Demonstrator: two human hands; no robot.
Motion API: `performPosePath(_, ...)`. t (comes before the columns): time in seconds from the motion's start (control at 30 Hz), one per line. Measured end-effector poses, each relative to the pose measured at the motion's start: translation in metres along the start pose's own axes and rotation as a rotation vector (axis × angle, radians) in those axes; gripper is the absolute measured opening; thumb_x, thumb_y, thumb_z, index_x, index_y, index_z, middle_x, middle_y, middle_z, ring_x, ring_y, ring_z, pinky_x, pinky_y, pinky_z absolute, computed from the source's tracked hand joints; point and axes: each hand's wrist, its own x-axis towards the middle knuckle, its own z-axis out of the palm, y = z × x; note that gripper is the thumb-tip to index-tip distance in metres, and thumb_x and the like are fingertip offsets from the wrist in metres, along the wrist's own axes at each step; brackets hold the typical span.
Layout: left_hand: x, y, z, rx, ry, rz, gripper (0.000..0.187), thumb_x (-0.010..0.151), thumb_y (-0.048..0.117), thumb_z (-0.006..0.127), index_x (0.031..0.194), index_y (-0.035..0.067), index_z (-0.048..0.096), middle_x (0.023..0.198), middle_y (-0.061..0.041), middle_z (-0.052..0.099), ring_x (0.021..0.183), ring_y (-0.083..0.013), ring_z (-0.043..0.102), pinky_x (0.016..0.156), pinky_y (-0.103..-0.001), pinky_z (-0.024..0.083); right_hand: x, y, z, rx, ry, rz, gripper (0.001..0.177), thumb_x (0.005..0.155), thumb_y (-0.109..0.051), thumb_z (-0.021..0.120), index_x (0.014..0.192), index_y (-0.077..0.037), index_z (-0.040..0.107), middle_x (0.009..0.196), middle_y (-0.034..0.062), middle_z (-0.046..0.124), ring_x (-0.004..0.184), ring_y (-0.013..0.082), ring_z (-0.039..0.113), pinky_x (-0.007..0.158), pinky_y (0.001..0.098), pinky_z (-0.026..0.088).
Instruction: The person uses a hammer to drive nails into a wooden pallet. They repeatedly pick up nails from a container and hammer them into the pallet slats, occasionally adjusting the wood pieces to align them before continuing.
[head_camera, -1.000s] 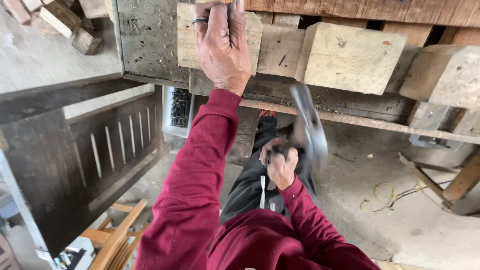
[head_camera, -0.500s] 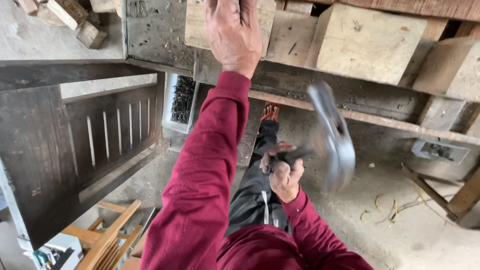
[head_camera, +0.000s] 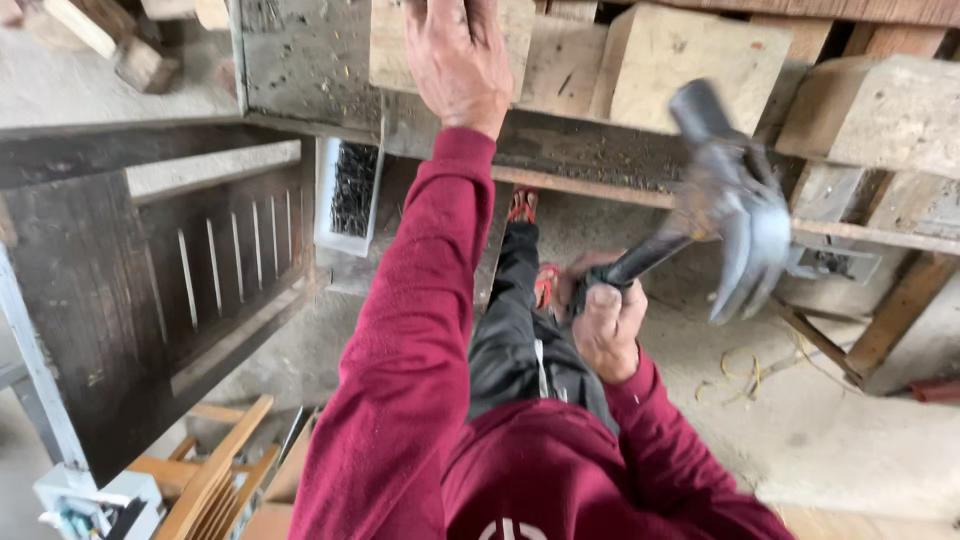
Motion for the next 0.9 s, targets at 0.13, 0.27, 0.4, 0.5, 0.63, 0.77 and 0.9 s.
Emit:
performPosePath(0.13, -0.001, 0.005, -0.001, -0.04, -0.058, -0.07, 0.011, 0.102, 0.02, 0.067, 0.103, 0.01, 0.063, 0.098, -0.01, 0.069, 0.101, -0.0304, 0.068, 0.087, -0.04, 0.055, 0.052, 0.026, 0.015, -0.122, 0.145, 0.674, 0.019, 0.102, -0.025, 0.051, 0.097, -0.007, 0.051, 0.068, 0.0054, 0.052, 0.047, 0.0148, 0.05, 0.041, 0.0303, 0.044)
performPosePath(0.27, 0.001, 0.023, -0.018, -0.079, 0.011, -0.002, 0.017, 0.103, 0.018, 0.065, 0.118, 0.009, 0.064, 0.114, -0.015, 0.066, 0.108, -0.0377, 0.063, 0.092, -0.046, 0.052, 0.051, -0.001, -0.006, -0.354, 0.064, 0.446, 0.029, 0.109, -0.031, 0.047, 0.096, -0.006, 0.052, 0.068, 0.0057, 0.051, 0.049, 0.0165, 0.048, 0.043, 0.0319, 0.043)
performPosePath(0.4, 0.015, 0.031, -0.019, -0.105, 0.037, 0.063, 0.02, 0.106, 0.02, 0.061, 0.122, 0.008, 0.064, 0.116, -0.015, 0.065, 0.108, -0.0383, 0.061, 0.093, -0.047, 0.052, 0.029, -0.007, -0.011, -0.261, -0.042, -0.087, 0.04, 0.115, -0.04, 0.05, 0.103, -0.003, 0.054, 0.072, 0.007, 0.055, 0.054, 0.0175, 0.054, 0.05, 0.0323, 0.043)
performPosePath(0.5, 0.003, 0.024, -0.017, -0.128, -0.002, -0.012, 0.018, 0.106, 0.024, 0.063, 0.114, 0.008, 0.065, 0.105, -0.013, 0.065, 0.098, -0.0332, 0.063, 0.084, -0.044, 0.053, 0.026, 0.02, -0.007, 0.066, 0.158, 0.266, 0.027, 0.104, -0.03, 0.054, 0.104, -0.003, 0.053, 0.071, 0.0088, 0.056, 0.052, 0.0193, 0.056, 0.045, 0.0343, 0.046)
performPosePath(0.63, 0.007, 0.017, -0.009, -0.041, -0.01, -0.063, 0.02, 0.105, 0.027, 0.063, 0.109, 0.008, 0.064, 0.097, -0.009, 0.068, 0.095, -0.0289, 0.065, 0.084, -0.044, 0.053, 0.059, 0.018, -0.01, -0.247, 0.075, 0.619, 0.034, 0.11, -0.032, 0.05, 0.099, 0.0, 0.051, 0.069, 0.0083, 0.052, 0.046, 0.0173, 0.047, 0.041, 0.0335, 0.042)
performPosePath(0.77, 0.007, 0.026, -0.013, -0.047, 0.002, -0.023, 0.021, 0.105, 0.027, 0.064, 0.112, 0.008, 0.064, 0.103, -0.012, 0.064, 0.103, -0.0331, 0.063, 0.088, -0.045, 0.052, 0.045, -0.02, -0.016, -0.149, 0.112, 0.377, 0.039, 0.11, -0.036, 0.043, 0.095, -0.001, 0.052, 0.068, 0.0103, 0.057, 0.047, 0.0178, 0.053, 0.044, 0.0329, 0.046)
performPosePath(0.9, 0.009, 0.033, -0.019, -0.14, 0.031, -0.005, 0.023, 0.109, 0.027, 0.061, 0.124, 0.011, 0.064, 0.118, -0.011, 0.066, 0.109, -0.0321, 0.064, 0.091, -0.042, 0.053, 0.038, -0.014, -0.009, 0.053, 0.293, 0.407, 0.022, 0.096, -0.02, 0.044, 0.093, -0.002, 0.055, 0.067, 0.0083, 0.057, 0.048, 0.018, 0.055, 0.043, 0.0338, 0.047)
